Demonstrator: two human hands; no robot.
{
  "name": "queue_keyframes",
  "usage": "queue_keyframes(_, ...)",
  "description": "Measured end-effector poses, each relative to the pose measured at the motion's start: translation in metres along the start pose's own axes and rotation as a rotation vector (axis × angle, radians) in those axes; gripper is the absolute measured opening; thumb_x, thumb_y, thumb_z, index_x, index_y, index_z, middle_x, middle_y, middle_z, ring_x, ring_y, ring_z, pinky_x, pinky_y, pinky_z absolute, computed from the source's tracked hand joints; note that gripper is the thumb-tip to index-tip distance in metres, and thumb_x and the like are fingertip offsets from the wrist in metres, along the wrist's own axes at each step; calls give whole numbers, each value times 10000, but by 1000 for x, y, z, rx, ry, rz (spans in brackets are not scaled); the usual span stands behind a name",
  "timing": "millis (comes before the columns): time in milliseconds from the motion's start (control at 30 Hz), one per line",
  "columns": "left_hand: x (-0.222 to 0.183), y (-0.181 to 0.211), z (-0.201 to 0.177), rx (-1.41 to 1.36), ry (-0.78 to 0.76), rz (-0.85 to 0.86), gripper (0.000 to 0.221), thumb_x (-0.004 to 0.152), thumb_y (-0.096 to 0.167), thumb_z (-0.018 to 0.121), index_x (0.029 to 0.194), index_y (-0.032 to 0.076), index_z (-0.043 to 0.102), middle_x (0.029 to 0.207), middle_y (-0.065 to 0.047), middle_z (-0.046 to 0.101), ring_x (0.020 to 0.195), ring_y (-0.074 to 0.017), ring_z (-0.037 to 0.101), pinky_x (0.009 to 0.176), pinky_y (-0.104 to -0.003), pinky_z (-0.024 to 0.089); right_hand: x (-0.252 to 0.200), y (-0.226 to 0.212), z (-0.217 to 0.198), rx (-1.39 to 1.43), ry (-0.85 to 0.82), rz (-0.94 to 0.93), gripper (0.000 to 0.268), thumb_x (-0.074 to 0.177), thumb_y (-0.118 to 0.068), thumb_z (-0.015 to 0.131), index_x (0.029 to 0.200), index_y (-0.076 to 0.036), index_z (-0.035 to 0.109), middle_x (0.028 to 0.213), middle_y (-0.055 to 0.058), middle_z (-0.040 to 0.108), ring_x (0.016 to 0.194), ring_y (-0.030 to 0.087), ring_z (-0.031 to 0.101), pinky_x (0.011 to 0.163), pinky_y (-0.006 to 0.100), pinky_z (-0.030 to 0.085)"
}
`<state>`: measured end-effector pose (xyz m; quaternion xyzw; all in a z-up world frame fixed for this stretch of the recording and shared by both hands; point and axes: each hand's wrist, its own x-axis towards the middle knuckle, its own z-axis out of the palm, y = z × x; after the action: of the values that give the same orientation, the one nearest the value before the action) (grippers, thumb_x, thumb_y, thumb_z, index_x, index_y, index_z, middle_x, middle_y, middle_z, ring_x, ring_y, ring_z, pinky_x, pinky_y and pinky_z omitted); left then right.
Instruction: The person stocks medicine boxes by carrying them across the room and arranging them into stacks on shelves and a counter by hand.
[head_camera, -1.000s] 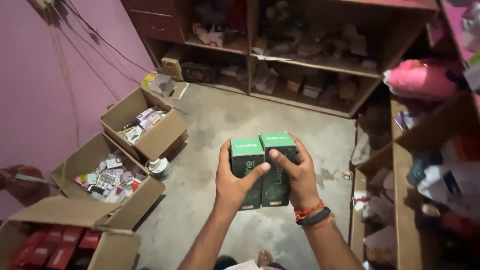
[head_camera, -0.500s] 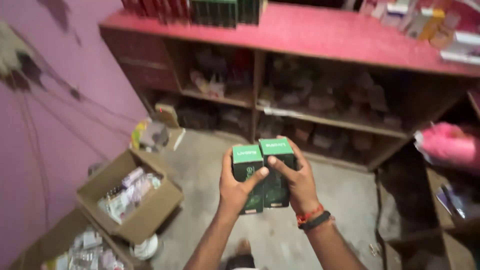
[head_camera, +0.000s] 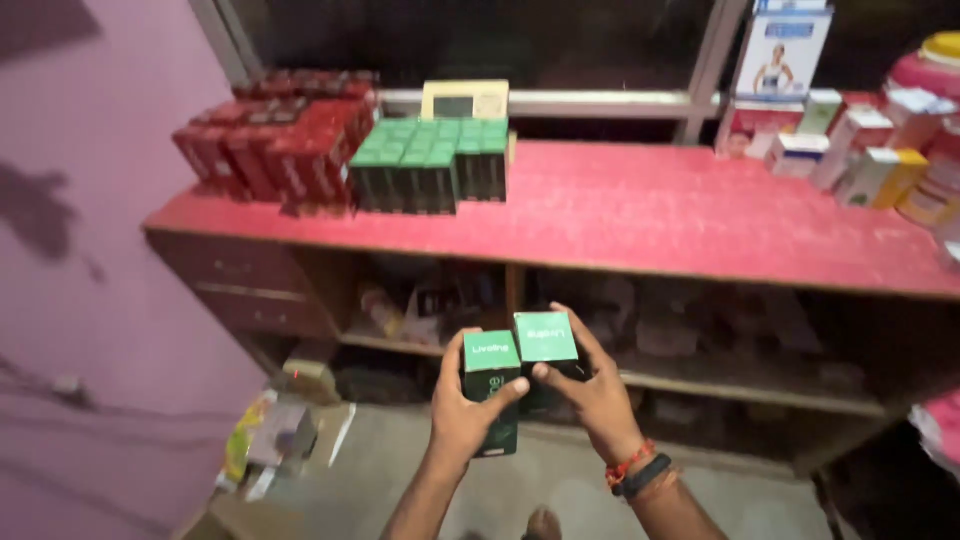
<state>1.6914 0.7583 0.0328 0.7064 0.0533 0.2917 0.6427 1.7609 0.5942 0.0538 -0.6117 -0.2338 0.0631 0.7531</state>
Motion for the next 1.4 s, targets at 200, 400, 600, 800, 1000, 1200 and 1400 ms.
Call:
queue_keyframes(200,135,-60,16,64,17,140,843,676,97,934,1414,82,527,1281,-109,693,1246,-208,605,1094,-362,430,139,61,-16,-151,-5,-146,825,796,-146,839,1513,-77,438,1535,80,538,1429,174,445,1171,355,326)
queue_keyframes(400,248,-102,27,124,32,25,905,656,20,898,1465,112,504,1314,-75,678,1245,-178,622,1070,-343,461,252,106,-24,-82,-50,-188,825,827,-158,813,1540,-73,406,1549,91,509,1403,192,480,1174,364,368)
queue_keyframes(600,328,-175,26,-30,-37,120,907,682,-38,857,1494,65,466,1437,-120,589,1328,-199,551,1124,-354,429,322,172,-16,-59,-10,-122,946,796,0,804,1596,-119,313,1497,138,533,1364,213,503,1135,377,415)
queue_keyframes(800,354,-265,3,-91,-79,40,1017,701,-45,800,1571,100,293,1512,-133,511,1371,-236,498,1145,-350,390,334,247,-7,-475,9,-184,1067,675,83,817,1562,-98,253,1516,178,478,1385,258,472,1094,387,412)
queue_keyframes(1000,368,-265,-12,520,75,77,638,637,114,889,1218,27,640,1391,-126,558,1159,-298,622,917,-367,537,362,241,15,-384,110,107,909,768,-54,784,1571,-146,369,1386,126,638,1188,256,688,986,352,562)
queue_keyframes(1200,403,-247,-17,779,54,-91,449,653,373,871,857,14,695,1006,-98,682,894,-301,656,777,-415,536,400,213,42,-745,266,-49,353,830,-117,718,1164,-26,648,1130,174,696,1059,387,636,912,436,518)
queue_keyframes(1400,409,-264,-21,799,36,100,455,627,399,888,731,3,689,978,-117,688,888,-321,655,726,-445,534,403,208,48,-796,307,13,359,815,-140,721,1145,-23,642,1079,179,692,1029,392,624,873,452,510)
